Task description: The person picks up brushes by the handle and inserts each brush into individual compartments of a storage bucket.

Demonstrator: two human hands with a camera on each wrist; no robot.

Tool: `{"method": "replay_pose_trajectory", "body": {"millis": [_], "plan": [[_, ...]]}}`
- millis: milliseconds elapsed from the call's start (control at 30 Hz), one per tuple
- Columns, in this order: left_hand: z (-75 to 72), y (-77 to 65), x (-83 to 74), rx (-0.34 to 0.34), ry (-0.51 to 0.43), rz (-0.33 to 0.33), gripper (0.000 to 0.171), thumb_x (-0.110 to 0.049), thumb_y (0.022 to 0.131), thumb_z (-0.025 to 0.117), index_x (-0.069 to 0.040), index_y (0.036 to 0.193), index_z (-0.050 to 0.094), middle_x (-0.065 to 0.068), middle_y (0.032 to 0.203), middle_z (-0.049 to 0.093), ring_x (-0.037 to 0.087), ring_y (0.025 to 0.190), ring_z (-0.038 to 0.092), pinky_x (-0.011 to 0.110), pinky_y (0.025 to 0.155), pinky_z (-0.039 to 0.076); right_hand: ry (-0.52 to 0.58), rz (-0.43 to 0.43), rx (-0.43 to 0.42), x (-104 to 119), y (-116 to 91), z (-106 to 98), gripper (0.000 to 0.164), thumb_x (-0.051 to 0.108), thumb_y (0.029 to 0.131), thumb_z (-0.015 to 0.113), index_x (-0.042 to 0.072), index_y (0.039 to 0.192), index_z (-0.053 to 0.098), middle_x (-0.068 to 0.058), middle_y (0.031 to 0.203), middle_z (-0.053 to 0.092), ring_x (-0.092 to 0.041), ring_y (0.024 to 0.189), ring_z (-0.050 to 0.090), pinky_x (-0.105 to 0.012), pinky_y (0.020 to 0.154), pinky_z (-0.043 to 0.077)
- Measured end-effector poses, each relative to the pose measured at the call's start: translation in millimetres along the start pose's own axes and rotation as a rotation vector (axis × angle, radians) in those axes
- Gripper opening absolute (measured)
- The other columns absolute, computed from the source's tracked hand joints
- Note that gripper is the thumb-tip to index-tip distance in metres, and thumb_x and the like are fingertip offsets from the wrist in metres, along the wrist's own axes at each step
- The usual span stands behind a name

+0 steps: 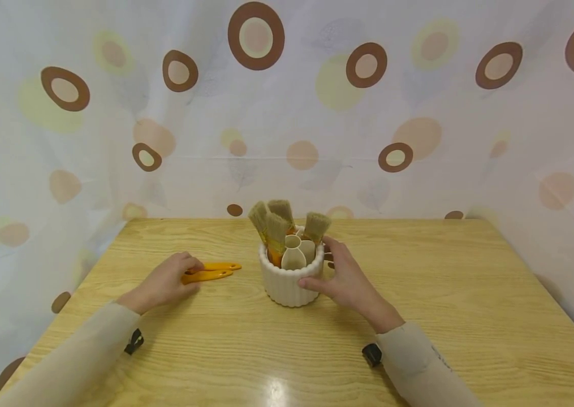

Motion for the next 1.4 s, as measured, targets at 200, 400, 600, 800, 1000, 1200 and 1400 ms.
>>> {"method": "replay_pose_trajectory", "body": {"millis": [200,400,600,800,1000,1200,1400], "plan": [[2.2,-1.4,4.9,0.019,0.047,-0.011,0.031,-0.017,0.081,0.077,-0.008,0.109,0.068,0.002,0.094,0.056,0.016,0.081,0.049,0.037,0.076,0.045,-0.006,-0.005,-0.003,-0.4,0.4,0.3,0.108,0.051,0.073,0.078,0.005,0.151,0.017,-0.017,0.148,0.028,-0.039,0.127,0.042,-0.053,0.1,0.039],[2.8,-1.7,5.6,0.019,0.057,-0.015,0.024,-0.015,0.083,0.075,-0.01,0.106,0.069,0.001,0.091,0.056,0.015,0.078,0.047,0.035,0.073,0.043,-0.006,-0.006,-0.005,-0.7,0.3,0.1,0.109,0.051,0.073,0.078,0.004,0.151,0.017,-0.018,0.148,0.029,-0.04,0.127,0.042,-0.053,0.1,0.039],[0.7,-2.7,3.7,0.005,0.046,0.004,0.022,-0.008,0.082,0.074,-0.011,0.103,0.07,0.001,0.093,0.058,0.016,0.08,0.049,0.036,0.074,0.044,-0.005,0.003,-0.013,-0.8,-0.1,-0.5,0.109,0.05,0.072,0.079,0.005,0.15,0.018,-0.017,0.149,0.027,-0.04,0.127,0.042,-0.053,0.1,0.039],[-0.4,-2.6,2.5,-0.013,0.069,0.035,0.021,-0.002,0.083,0.07,-0.012,0.101,0.072,0.0,0.09,0.06,0.015,0.078,0.049,0.037,0.074,0.044,-0.001,0.005,-0.011,-1.3,0.3,-0.1,0.109,0.05,0.072,0.079,0.005,0.15,0.018,-0.017,0.149,0.027,-0.04,0.127,0.042,-0.053,0.1,0.039],[-0.3,-2.9,1.3,-0.009,0.078,0.048,0.023,0.002,0.083,0.068,-0.014,0.099,0.073,-0.003,0.084,0.059,0.013,0.073,0.05,0.036,0.073,0.046,0.008,-0.005,-0.005,-0.6,0.5,0.7,0.107,0.05,0.073,0.079,0.006,0.15,0.019,-0.017,0.149,0.027,-0.039,0.128,0.041,-0.053,0.1,0.039],[2.3,-3.9,2.3,0.061,0.045,-0.012,0.023,-0.001,0.085,0.065,-0.016,0.102,0.072,-0.005,0.084,0.056,0.013,0.074,0.049,0.033,0.069,0.045,0.01,-0.008,-0.007,0.1,0.3,0.4,0.107,0.05,0.073,0.079,0.006,0.15,0.019,-0.016,0.149,0.027,-0.039,0.127,0.041,-0.053,0.1,0.038],[3.7,-4.6,0.0,0.098,0.019,-0.047,0.022,-0.003,0.087,0.064,-0.016,0.103,0.071,-0.004,0.086,0.058,0.017,0.081,0.054,0.036,0.072,0.047,0.005,-0.005,-0.008,-1.0,0.6,0.2,0.108,0.05,0.073,0.078,0.006,0.151,0.018,-0.017,0.149,0.027,-0.039,0.128,0.041,-0.053,0.1,0.038]]}}
Point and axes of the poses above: each hand's wrist, its own y-axis towards the middle knuckle, its own z-axis out of the palm, x = y × z, the point moved 8 cm from there along y, towards the middle knuckle
